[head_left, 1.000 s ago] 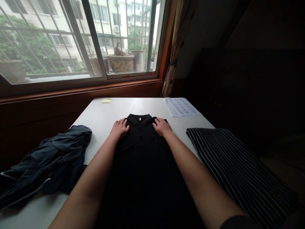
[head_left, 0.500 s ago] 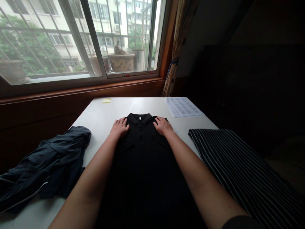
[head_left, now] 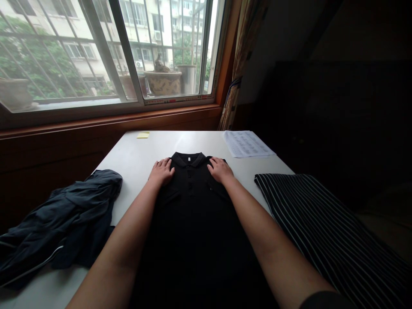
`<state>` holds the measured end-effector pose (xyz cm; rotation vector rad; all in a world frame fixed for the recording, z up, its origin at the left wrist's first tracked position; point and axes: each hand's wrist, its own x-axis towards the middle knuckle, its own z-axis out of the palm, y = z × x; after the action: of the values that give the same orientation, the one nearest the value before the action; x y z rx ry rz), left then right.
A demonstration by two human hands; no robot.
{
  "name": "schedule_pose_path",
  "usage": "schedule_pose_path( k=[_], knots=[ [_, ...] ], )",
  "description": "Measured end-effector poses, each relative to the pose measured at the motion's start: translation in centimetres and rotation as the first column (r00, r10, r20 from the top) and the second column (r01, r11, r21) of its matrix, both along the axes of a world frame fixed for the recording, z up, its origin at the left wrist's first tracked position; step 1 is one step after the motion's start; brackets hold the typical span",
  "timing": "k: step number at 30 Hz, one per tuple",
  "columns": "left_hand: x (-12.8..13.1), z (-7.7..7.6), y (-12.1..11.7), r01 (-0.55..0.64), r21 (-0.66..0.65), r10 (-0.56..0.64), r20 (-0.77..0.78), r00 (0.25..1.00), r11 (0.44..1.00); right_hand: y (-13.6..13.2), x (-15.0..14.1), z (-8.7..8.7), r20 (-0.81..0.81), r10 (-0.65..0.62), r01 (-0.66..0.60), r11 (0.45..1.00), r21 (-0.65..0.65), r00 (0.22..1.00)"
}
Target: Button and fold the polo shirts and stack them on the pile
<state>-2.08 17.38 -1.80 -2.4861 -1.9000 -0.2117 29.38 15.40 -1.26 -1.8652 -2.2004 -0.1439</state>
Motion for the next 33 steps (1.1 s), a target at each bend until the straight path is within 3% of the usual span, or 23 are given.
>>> schedule_pose_path(
  k=[12,16,19,23,27,33],
  knots=[
    [-0.1,0.6,-1.3,0.069,0.168,-0.084,0.083,0.993,0.983,-1.6,-1.4,0.8,0.011,-0.016,0.015,0.996,0.086,1.000],
    [-0.4,1.8,-2.6,0.130,0.257,-0.163,0.108,0.981,0.957,-4.5,-0.9,2.2,-0.020,-0.019,0.021,0.991,0.131,1.000],
    [-0.9,2.8,-4.2,0.198,0.308,-0.244,0.119,0.962,0.931,-8.5,0.5,3.3,-0.033,-0.005,0.009,0.989,0.148,0.999],
    [-1.8,4.0,-8.8,0.372,0.316,-0.424,0.113,0.898,0.873,-15.7,3.6,4.0,-0.052,0.036,-0.027,0.988,0.152,0.998],
    [-3.5,5.1,-16.2,0.524,0.218,-0.554,0.108,0.826,0.824,-23.3,6.4,3.0,-0.066,0.014,-0.005,0.991,0.132,0.998],
    [-8.2,4.6,-26.7,0.457,0.118,-0.470,0.125,0.874,0.882,-31.4,8.4,0.7,-0.122,-0.115,0.130,0.984,0.124,0.986]
  ],
)
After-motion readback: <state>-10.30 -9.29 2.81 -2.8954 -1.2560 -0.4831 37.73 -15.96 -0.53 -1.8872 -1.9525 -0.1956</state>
